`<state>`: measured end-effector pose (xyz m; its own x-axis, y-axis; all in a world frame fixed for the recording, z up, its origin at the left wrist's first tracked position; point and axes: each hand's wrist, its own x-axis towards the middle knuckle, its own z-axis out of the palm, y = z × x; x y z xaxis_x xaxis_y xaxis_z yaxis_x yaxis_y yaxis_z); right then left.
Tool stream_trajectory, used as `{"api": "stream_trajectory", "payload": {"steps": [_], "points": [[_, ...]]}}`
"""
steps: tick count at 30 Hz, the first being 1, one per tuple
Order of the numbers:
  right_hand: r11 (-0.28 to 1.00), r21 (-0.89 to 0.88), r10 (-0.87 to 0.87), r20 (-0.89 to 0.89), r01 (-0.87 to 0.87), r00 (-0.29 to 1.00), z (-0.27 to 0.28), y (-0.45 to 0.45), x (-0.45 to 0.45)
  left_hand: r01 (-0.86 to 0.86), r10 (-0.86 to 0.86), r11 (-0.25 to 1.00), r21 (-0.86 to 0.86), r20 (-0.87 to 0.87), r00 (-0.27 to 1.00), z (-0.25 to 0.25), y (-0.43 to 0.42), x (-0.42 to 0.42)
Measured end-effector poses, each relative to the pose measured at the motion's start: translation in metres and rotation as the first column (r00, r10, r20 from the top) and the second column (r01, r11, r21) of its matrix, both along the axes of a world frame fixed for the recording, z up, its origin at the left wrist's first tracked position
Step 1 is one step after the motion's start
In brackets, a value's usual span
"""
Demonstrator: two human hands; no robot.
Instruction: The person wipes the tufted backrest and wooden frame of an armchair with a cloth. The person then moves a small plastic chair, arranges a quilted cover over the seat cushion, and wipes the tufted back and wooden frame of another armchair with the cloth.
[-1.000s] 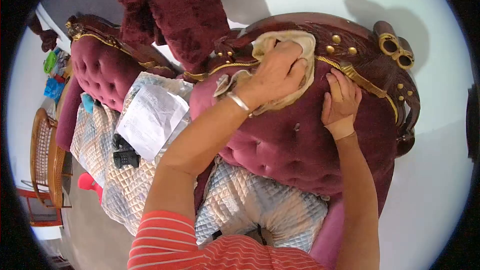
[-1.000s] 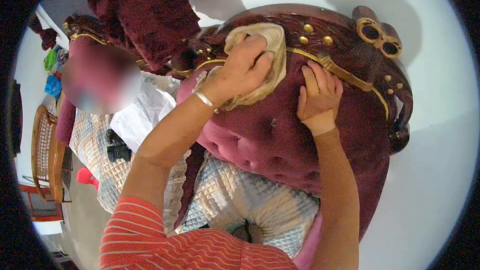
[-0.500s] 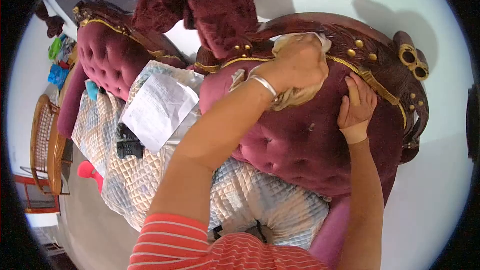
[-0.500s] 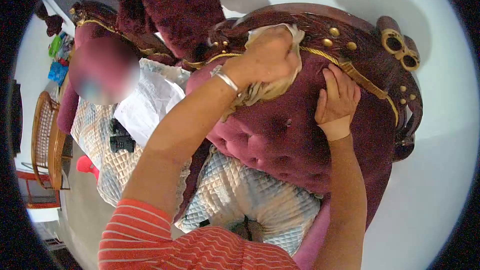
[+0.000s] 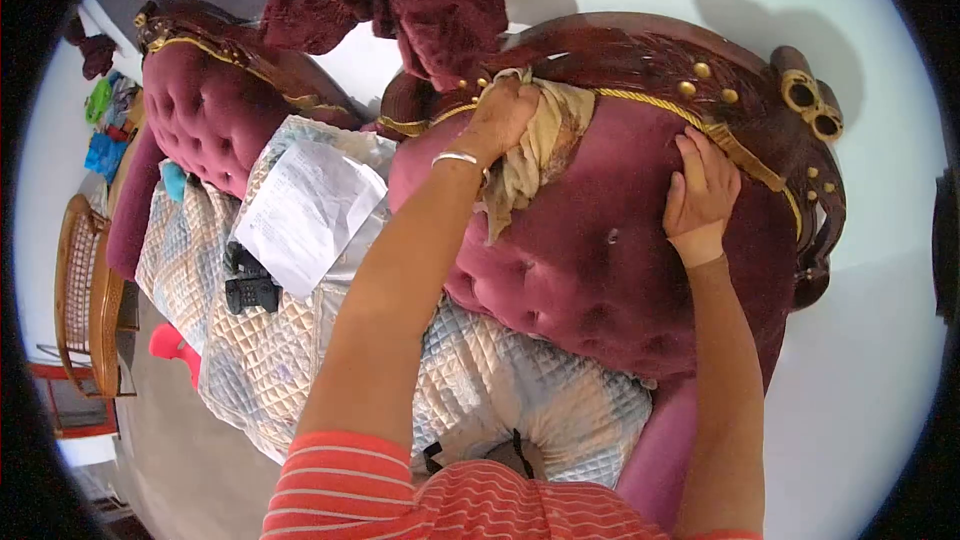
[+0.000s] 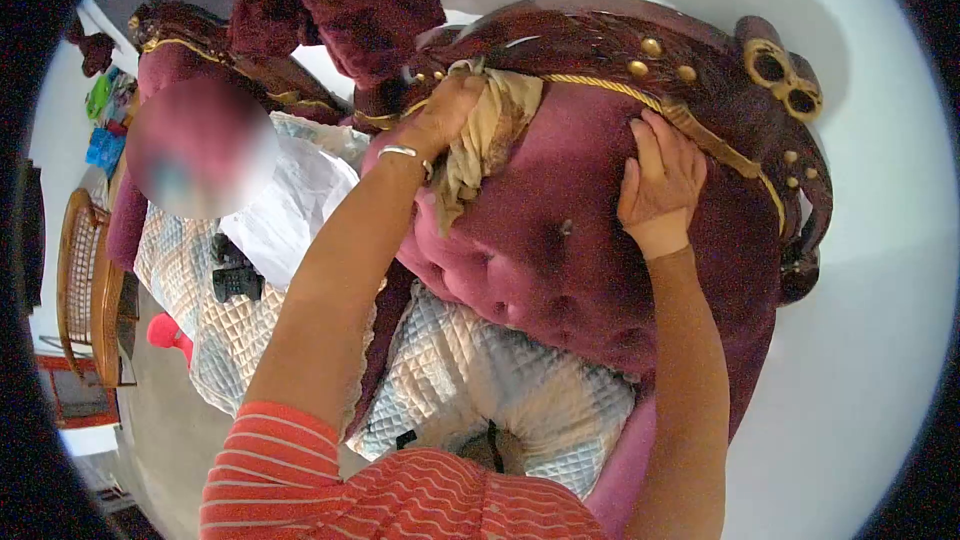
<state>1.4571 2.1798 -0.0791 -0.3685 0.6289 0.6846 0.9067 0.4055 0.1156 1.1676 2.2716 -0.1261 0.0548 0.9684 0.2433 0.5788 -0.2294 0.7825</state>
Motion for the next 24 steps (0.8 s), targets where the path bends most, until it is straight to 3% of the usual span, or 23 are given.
{"api": "stream_trajectory", "payload": {"steps": [2, 3, 6, 8, 10, 12, 15, 17, 18, 20, 21, 23, 24], "points": [[1.000, -0.023, -0.007, 0.006, 0.008, 1.000, -0.002, -0.001, 0.004, -0.043, 0.051, 0.995, -0.094, 0.081, 0.995, 0.034, -0.020, 0.012], [1.000, -0.028, -0.005, 0.001, 0.005, 1.000, -0.003, 0.000, 0.005, -0.070, 0.068, 0.997, 0.031, 0.059, 0.996, 0.022, -0.018, 0.014], [0.999, -0.039, -0.018, -0.004, 0.017, 1.000, 0.001, -0.002, 0.003, -0.264, 0.242, 0.954, 0.140, 0.156, 0.958, 0.004, -0.030, 0.020], [1.000, -0.017, 0.001, -0.023, -0.001, 1.000, -0.002, 0.000, 0.004, -0.225, 0.182, 0.946, 0.233, 0.195, 0.964, -0.025, -0.034, 0.010], [0.999, -0.039, -0.006, -0.034, 0.004, 0.999, 0.004, -0.003, 0.003, -0.248, 0.201, 0.946, 0.206, 0.226, 0.953, 0.000, -0.055, 0.018], [0.999, -0.043, -0.004, -0.047, 0.002, 0.999, 0.001, -0.004, 0.003, -0.321, 0.305, 0.946, 0.038, 0.229, 0.924, 0.032, -0.088, 0.034], [0.999, -0.043, -0.010, -0.066, 0.007, 0.998, 0.002, -0.006, 0.001, -0.302, 0.271, 0.944, 0.132, 0.212, 0.939, 0.020, -0.117, 0.055], [0.997, -0.076, -0.025, -0.062, 0.021, 0.998, 0.005, -0.009, 0.001, -0.141, 0.143, 0.989, -0.053, 0.616, 0.775, 0.013, -0.128, 0.070], [0.988, -0.150, -0.001, -0.140, -0.020, 0.990, 0.010, -0.011, 0.004, 0.086, 0.114, 0.982, -0.167, 0.894, 0.432, 0.021, -0.133, 0.078], [0.952, -0.281, 0.035, -0.301, -0.124, 0.953, 0.024, -0.014, 0.008, 0.207, 0.029, 0.975, -0.081, 0.970, 0.241, 0.039, -0.142, 0.090], [0.841, -0.259, 0.030, -0.854, -0.475, 0.519, 0.045, -0.029, 0.000, 0.087, -0.081, 0.995, 0.046, 0.877, 0.473, 0.089, -0.160, 0.095], [0.676, -0.185, 0.123, -0.926, -0.713, 0.356, 0.090, -0.069, -0.020, 0.043, -0.111, 0.994, 0.102, 0.920, 0.375, 0.134, -0.162, 0.107], [0.576, -0.135, 0.142, -0.955, -0.806, 0.262, 0.107, -0.084, -0.027, 0.135, -0.035, 0.990, 0.031, 0.999, 0.024, 0.149, -0.148, 0.116]]}}
